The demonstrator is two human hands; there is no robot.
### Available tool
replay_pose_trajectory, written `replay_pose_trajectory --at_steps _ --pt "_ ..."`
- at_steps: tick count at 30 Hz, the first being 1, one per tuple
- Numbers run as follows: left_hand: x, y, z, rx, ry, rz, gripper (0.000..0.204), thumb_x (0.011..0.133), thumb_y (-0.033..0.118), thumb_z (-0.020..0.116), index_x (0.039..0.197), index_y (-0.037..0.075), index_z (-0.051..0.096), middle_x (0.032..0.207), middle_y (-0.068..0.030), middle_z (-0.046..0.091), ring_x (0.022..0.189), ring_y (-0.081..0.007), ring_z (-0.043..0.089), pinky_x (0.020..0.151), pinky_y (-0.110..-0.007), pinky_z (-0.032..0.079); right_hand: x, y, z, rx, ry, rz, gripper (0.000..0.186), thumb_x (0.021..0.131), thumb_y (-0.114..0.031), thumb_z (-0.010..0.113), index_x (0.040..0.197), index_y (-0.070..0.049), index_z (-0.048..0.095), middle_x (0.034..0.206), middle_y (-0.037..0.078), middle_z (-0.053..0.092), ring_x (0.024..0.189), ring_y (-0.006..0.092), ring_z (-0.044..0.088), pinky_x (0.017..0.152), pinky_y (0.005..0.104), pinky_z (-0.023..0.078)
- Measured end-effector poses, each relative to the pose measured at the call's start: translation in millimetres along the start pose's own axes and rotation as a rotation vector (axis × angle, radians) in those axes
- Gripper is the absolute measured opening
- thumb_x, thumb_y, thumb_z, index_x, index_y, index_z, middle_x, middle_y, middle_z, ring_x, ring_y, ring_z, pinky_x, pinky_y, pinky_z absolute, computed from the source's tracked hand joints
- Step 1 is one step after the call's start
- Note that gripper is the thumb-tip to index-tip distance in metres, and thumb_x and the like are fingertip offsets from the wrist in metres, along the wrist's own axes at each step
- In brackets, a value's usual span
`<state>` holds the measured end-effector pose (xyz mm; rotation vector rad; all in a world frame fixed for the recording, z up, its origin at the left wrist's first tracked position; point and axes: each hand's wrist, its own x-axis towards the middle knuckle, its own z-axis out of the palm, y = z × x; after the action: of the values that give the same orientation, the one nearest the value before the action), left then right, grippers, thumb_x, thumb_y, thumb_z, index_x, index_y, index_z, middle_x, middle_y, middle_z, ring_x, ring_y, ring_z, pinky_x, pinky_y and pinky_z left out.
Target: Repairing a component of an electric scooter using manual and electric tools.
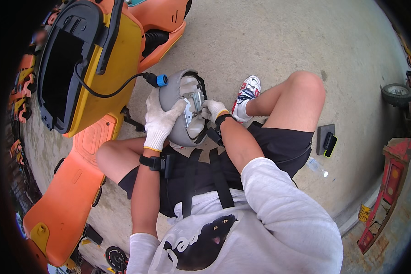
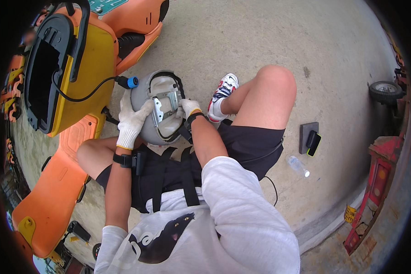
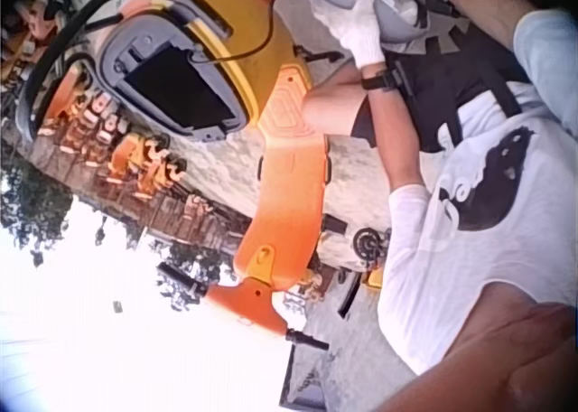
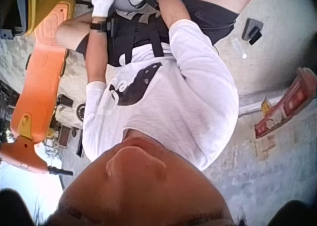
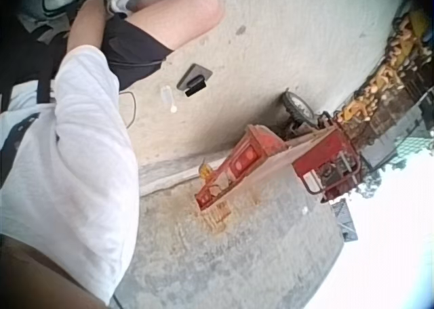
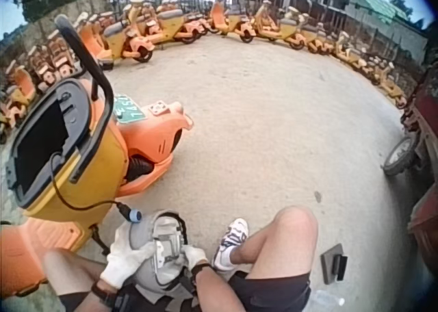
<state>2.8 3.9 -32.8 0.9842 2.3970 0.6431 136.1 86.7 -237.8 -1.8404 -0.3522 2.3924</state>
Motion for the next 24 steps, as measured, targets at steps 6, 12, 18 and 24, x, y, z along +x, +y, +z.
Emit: replay_pose_trajectory --at_steps 6,12,18,24 --pt "4 -1 1 0.003 -0.009 -0.019 0.096 0.070 0.050 0.078 0.146 0.006 0.039 0.141 -0.0242 0.044 0.129 -0.0398 0.047 0.108 -0.044 0.040 1 12 -1 0.067 0.036 -0.140 0.009 0.083 -0.008 0.064 0.087 0.000 0.061 0.066 0.006 0.057 0.047 0.0182 0.056 0.043 0.0286 0.050" --pt "3 -11 -1 -0.004 0.011 -0.035 0.096 0.071 0.051 0.077 0.146 0.006 0.038 0.141 -0.0241 0.044 0.129 -0.0401 0.047 0.107 -0.044 0.040 0 23 5 0.073 0.052 -0.253 0.010 0.083 -0.008 0.063 0.085 0.001 0.060 0.061 0.008 0.058 0.043 0.0192 0.054 0.043 0.0304 0.048" --pt "2 -10 0 -0.019 0.005 -0.030 0.096 0.071 0.050 0.077 0.147 0.007 0.037 0.141 -0.0238 0.044 0.128 -0.0404 0.047 0.107 -0.044 0.040 7 26 -3 0.085 0.019 -0.375 0.013 0.082 -0.010 0.063 0.087 0.002 0.059 0.063 0.009 0.059 0.043 0.0198 0.055 0.043 0.0337 0.048" --pt "0 -13 -6 -0.010 -0.011 -0.020 0.096 0.071 0.049 0.077 0.146 0.007 0.037 0.141 -0.0236 0.044 0.128 -0.0400 0.048 0.106 -0.044 0.041 -9 12 22 -0.067 0.074 -0.441 0.028 0.079 -0.012 0.066 0.101 0.005 0.061 0.078 0.014 0.066 0.052 0.0214 0.060 0.048 0.0360 0.051"
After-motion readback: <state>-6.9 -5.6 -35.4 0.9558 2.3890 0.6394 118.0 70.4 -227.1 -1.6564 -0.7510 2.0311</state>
